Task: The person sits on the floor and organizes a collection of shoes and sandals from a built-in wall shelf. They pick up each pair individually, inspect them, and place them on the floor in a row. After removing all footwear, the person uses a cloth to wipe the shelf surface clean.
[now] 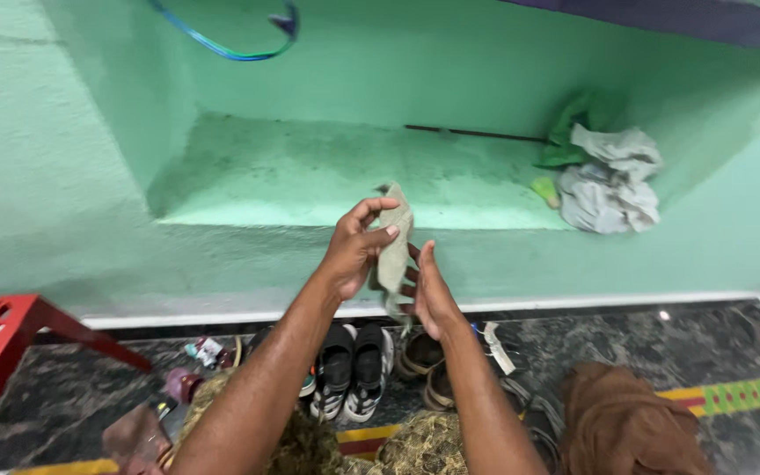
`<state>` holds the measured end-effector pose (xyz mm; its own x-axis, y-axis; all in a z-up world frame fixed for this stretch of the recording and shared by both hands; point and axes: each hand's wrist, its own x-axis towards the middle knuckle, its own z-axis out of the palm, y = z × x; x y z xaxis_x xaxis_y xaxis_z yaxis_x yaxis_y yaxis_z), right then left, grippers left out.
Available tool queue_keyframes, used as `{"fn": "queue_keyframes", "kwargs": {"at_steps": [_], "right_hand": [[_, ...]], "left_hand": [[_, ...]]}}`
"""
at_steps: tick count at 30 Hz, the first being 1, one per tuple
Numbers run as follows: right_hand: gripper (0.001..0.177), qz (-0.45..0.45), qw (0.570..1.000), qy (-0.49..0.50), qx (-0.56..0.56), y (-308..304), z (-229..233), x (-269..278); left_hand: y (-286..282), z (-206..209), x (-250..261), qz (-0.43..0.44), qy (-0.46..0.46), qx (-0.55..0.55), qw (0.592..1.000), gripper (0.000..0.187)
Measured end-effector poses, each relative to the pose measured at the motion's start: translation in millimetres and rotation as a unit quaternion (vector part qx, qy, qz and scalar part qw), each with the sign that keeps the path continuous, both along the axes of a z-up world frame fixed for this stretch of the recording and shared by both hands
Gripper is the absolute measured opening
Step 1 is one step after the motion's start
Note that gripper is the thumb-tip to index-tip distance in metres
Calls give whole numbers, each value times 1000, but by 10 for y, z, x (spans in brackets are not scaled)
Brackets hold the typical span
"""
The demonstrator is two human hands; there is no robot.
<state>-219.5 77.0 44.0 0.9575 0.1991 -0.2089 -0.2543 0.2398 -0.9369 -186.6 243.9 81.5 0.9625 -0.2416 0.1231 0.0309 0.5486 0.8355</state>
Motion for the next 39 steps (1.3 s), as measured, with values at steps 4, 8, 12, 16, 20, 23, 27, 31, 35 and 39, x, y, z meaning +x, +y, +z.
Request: {"fn": "queue_keyframes", "kwargs": {"at_steps": [4,8,12,16,20,23,27,31,35,39], "right_hand": [[84,-85,986,50,135,-228,-109,105],[62,-245,969,-34,-3,-441,-326,289],[52,-398,901,-88,-147,-790,-32,233],[47,-443,843,-134,-275,-1260,176,207],[45,-413,668,-261,-561,-1708,32,657],[57,-264,665,-115,-689,-1892,55,1255],[80,-79,604,-157,-777,-2194,-285,2040],[66,-81,643,-152,-746,-2507,-865,2525],[60,-182,651,-92,-731,-2699,-973,2760],[56,-189,637,-19,-747,-2618,-804,2947]], "left_hand": [[-544,-210,-51,26,56,158,986,41],[-762,-510,-8,117,-202,419,877,40],[-720,-626,306,163,-247,471,831,36],[-413,-691,767,238,-300,570,727,31],[-370,-746,1236,292,-331,630,638,44],[-488,-787,1471,299,-346,652,605,50],[-596,-823,1494,274,-321,703,572,57],[-630,-739,1495,262,-260,740,563,62],[-639,-676,1496,254,-258,745,560,62],[-655,-665,1502,242,-258,755,552,61]]}}
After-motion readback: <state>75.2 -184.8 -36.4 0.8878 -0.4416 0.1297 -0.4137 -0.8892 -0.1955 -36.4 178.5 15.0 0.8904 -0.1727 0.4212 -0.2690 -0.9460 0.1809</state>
